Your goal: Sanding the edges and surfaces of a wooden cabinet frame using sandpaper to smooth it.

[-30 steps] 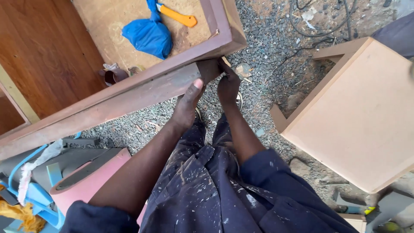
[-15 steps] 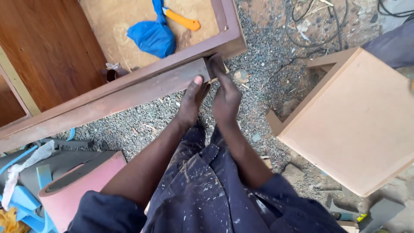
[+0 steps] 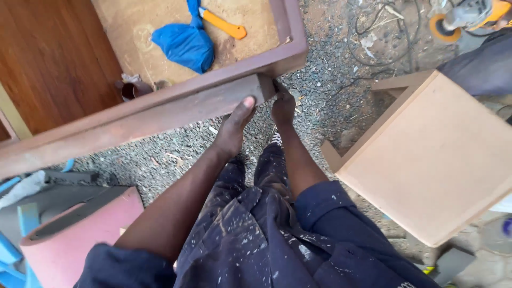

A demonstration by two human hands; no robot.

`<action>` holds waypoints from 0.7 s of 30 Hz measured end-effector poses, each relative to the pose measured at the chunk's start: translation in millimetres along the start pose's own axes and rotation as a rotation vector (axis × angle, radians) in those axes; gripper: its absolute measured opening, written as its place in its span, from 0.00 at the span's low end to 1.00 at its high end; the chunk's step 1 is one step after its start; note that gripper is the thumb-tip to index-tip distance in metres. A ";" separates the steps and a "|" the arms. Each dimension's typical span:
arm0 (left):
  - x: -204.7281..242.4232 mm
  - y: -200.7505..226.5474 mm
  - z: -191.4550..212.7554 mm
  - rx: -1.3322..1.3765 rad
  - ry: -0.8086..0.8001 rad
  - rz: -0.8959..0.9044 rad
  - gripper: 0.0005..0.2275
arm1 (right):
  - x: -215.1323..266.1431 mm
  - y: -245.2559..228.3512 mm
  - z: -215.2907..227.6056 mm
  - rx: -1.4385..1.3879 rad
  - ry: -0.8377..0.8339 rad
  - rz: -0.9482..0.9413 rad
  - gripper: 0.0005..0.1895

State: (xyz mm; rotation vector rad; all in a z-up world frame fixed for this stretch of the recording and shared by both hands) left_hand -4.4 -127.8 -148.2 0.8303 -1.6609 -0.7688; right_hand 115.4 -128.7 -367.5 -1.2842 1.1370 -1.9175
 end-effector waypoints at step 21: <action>128.2 35.6 242.0 0.649 0.197 -0.033 0.22 | 245.4 -257.6 -59.6 0.874 0.117 0.825 0.29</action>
Point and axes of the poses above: each hand's wrist, its own x-axis away from the middle knuckle, its own z-axis out of the back of the hand, y = z × x, the point moved 1 cm from there along -x, towards the middle knuckle, and after that the axes turned 8 degrees about -z, right-handed, at the moved point
